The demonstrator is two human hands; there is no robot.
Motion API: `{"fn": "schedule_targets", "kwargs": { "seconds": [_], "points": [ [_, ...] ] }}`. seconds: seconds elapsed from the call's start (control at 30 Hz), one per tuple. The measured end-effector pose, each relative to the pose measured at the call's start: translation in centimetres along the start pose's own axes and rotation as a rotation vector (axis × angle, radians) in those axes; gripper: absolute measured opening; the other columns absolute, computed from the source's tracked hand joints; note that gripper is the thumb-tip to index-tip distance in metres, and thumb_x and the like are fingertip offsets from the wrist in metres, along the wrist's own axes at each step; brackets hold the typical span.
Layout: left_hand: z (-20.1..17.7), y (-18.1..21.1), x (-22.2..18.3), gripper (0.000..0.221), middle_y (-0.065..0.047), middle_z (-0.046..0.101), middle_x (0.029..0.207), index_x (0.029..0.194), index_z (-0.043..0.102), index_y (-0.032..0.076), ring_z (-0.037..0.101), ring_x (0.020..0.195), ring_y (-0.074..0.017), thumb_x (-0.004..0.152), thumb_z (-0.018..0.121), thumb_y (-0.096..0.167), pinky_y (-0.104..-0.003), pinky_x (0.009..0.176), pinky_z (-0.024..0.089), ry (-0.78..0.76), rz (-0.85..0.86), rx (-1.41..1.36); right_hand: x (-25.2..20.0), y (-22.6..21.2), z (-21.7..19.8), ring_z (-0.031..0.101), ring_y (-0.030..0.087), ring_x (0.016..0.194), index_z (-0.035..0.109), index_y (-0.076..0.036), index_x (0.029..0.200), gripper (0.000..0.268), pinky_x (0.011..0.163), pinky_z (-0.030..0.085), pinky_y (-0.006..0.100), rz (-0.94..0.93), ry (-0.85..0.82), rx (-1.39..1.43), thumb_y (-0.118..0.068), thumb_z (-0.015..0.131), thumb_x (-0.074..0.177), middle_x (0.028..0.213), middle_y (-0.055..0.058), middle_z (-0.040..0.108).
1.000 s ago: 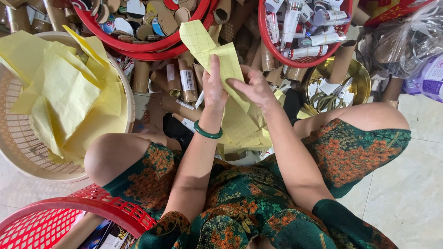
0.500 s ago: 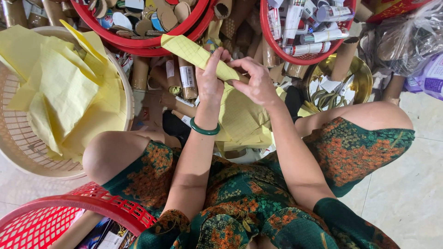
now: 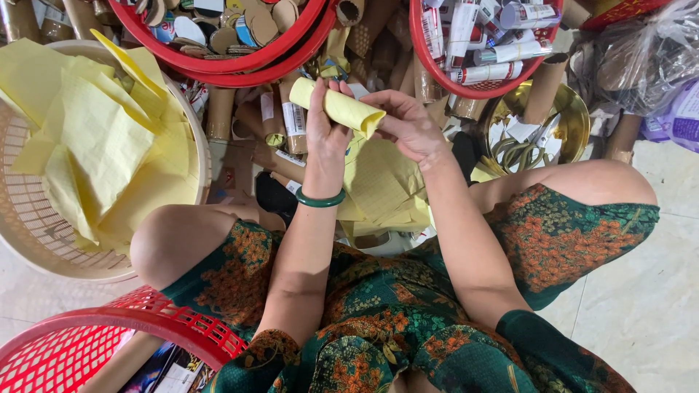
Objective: Wrapping small cylindrical products in yellow paper and placing them inside cardboard tubes.
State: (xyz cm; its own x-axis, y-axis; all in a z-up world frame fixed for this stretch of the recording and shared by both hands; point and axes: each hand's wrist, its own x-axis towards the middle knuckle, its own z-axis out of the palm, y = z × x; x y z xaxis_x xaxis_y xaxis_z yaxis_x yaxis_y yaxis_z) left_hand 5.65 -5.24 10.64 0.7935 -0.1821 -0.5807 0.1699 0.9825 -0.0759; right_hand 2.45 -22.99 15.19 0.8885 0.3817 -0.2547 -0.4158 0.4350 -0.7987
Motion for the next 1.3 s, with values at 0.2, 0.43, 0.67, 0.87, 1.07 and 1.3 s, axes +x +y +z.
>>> {"fn": "schedule_targets", "kwargs": {
  "seconds": [0.2, 0.43, 0.67, 0.87, 1.07, 1.3],
  "points": [
    [-1.3, 0.0, 1.6, 0.017, -0.004, 0.063, 0.081, 0.096, 0.058, 0.007, 0.065, 0.074, -0.0206, 0.094, 0.073, 0.016, -0.035, 0.073, 0.059, -0.070, 0.094, 0.167, 0.2, 0.0, 0.5, 0.070, 0.010, 0.093, 0.070, -0.003, 0.118, 0.025, 0.080, 0.057, 0.024, -0.032, 0.000, -0.074, -0.001, 0.073, 0.094, 0.109, 0.003, 0.074],
    [1.3, -1.9, -0.5, 0.017, -0.005, 0.060, 0.088, 0.103, 0.057, 0.006, 0.060, 0.076, -0.0159, 0.094, 0.071, 0.010, -0.034, 0.072, 0.056, -0.115, 0.431, 0.340, 1.4, 3.2, 0.7, 0.062, 0.009, 0.079, 0.068, -0.002, 0.099, 0.010, 0.069, 0.052, 0.026, -0.283, 0.321, -0.734, 0.001, 0.078, 0.094, 0.090, 0.004, 0.070],
    [-0.7, 0.1, 1.4, 0.021, -0.007, 0.060, 0.091, 0.104, 0.053, 0.003, 0.060, 0.080, -0.0172, 0.097, 0.070, 0.013, -0.035, 0.081, 0.058, 0.022, 0.513, 0.364, 0.6, 0.6, 1.2, 0.069, 0.010, 0.081, 0.067, -0.004, 0.107, 0.012, 0.074, 0.062, 0.029, -0.005, 0.191, -0.118, -0.003, 0.070, 0.095, 0.094, 0.002, 0.067],
    [0.8, 0.1, 0.3, 0.022, -0.005, 0.058, 0.089, 0.106, 0.055, 0.005, 0.058, 0.080, -0.0150, 0.096, 0.072, 0.014, -0.033, 0.078, 0.056, -0.031, 0.493, 0.342, 1.9, 4.1, -1.0, 0.070, 0.011, 0.092, 0.061, -0.008, 0.117, 0.026, 0.083, 0.064, 0.030, -0.006, -0.005, 0.095, 0.001, 0.074, 0.095, 0.106, 0.003, 0.066],
    [3.6, 1.1, -2.1, 0.028, -0.006, 0.059, 0.090, 0.111, 0.053, 0.005, 0.059, 0.079, -0.0158, 0.093, 0.074, 0.012, -0.033, 0.074, 0.055, -0.120, 0.585, 0.562, 3.0, 3.8, -1.6, 0.070, 0.013, 0.088, 0.064, -0.006, 0.114, 0.021, 0.078, 0.063, 0.030, -0.007, -0.006, 0.037, -0.001, 0.076, 0.097, 0.100, 0.001, 0.068],
    [-5.7, 1.1, 3.3, 0.040, -0.006, 0.063, 0.106, 0.123, 0.056, 0.001, 0.066, 0.093, -0.0193, 0.091, 0.078, -0.004, -0.031, 0.082, 0.061, -0.256, 0.826, 1.239, 4.1, 3.8, -2.0, 0.072, 0.017, 0.107, 0.066, -0.003, 0.126, 0.028, 0.096, 0.059, 0.033, 0.087, 0.124, -0.029, -0.008, 0.069, 0.098, 0.118, 0.006, 0.074]
  ]
}}
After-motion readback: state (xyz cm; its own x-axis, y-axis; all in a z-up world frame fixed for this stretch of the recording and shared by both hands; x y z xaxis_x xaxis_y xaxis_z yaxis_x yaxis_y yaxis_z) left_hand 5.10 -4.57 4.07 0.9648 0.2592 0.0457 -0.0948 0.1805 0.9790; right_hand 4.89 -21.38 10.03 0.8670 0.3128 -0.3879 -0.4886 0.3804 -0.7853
